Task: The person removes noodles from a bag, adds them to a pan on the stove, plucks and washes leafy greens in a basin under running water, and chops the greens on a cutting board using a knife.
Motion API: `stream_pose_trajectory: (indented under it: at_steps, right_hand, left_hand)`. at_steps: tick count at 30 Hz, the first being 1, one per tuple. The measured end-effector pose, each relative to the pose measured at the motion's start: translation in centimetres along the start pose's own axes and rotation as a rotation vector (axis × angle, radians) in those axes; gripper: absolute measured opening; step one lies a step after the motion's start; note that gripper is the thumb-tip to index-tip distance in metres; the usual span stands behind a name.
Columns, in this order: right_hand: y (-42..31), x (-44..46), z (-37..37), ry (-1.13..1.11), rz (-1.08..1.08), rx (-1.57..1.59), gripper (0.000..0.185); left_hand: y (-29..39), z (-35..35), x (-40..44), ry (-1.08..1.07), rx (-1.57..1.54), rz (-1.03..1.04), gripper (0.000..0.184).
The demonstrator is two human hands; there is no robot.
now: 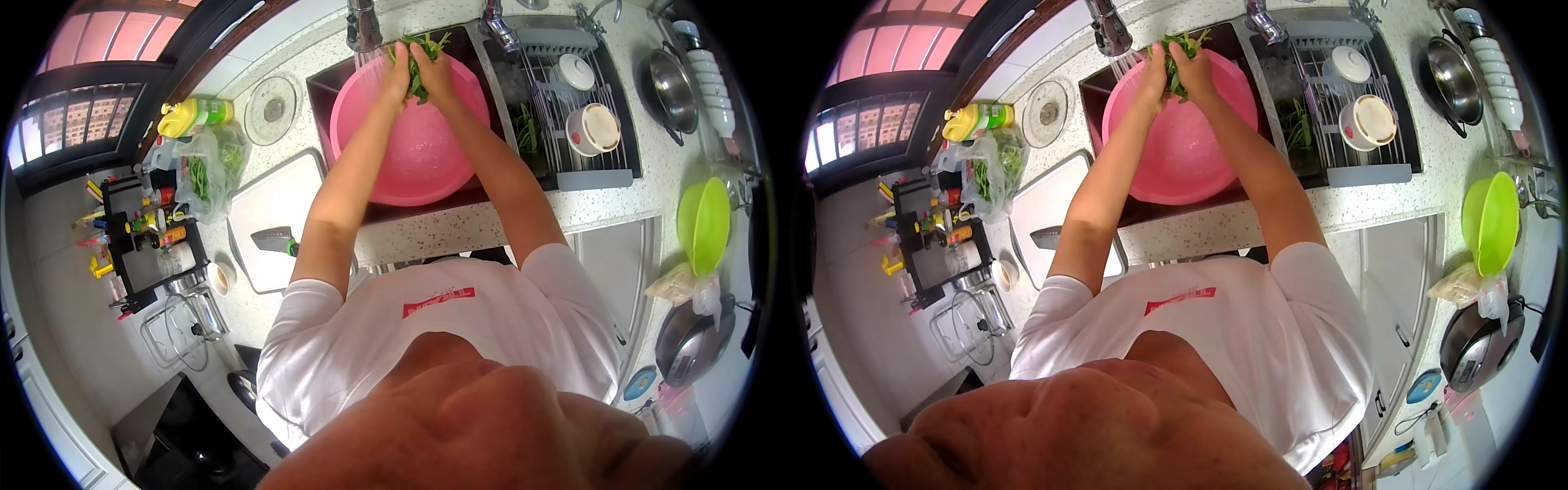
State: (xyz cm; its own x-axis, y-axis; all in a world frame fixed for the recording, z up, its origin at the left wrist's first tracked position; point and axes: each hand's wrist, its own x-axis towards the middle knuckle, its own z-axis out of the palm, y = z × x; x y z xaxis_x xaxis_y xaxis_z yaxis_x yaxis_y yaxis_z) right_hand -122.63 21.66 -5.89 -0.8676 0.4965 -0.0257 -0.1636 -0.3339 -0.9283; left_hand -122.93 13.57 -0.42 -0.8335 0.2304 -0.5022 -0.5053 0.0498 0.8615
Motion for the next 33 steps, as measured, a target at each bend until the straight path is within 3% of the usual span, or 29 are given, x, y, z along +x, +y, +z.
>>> stream_pose_trajectory:
  at_steps: [4,8,13,16,19,22,28,33]
  right_hand:
    - [-2.1,-0.4,-0.7,0.045,0.342,0.355,0.031]
    - [-1.8,0.2,-0.6,-0.100,0.402,0.600,0.029]
    - [-2.7,0.0,0.6,-0.195,0.443,0.623,0.028]
    - [-2.0,0.0,1.6,-0.226,0.414,0.581,0.029]
    - [-2.4,-1.0,3.2,-0.255,0.308,0.486,0.027]
    - [-2.5,-1.4,4.1,-0.306,0.290,0.487,0.029]
    - [-1.9,-1.3,4.5,-0.103,0.380,0.635,0.019]
    - [-1.0,-0.3,3.9,-0.152,0.373,0.762,0.019]
  left_hand:
    - [0.6,-1.6,-1.6,-0.161,-0.294,-0.003,0.087]
    - [1.1,-3.3,-2.8,-0.254,-0.436,0.004,0.087]
    - [0.6,-4.7,-2.6,-0.217,-0.562,-0.007,0.082]
    - [1.3,-5.3,-3.4,-0.181,-0.539,-0.003,0.062]
    - [-0.2,-5.3,-3.1,-0.052,-0.325,0.189,0.039]
    - [-1.3,-7.1,-1.9,0.007,-0.523,0.203,0.026]
    - [-0.5,-7.0,-3.4,0.068,-0.767,0.224,0.034]
    - [-1.0,-7.7,-3.3,-0.004,-0.899,0.185,0.028]
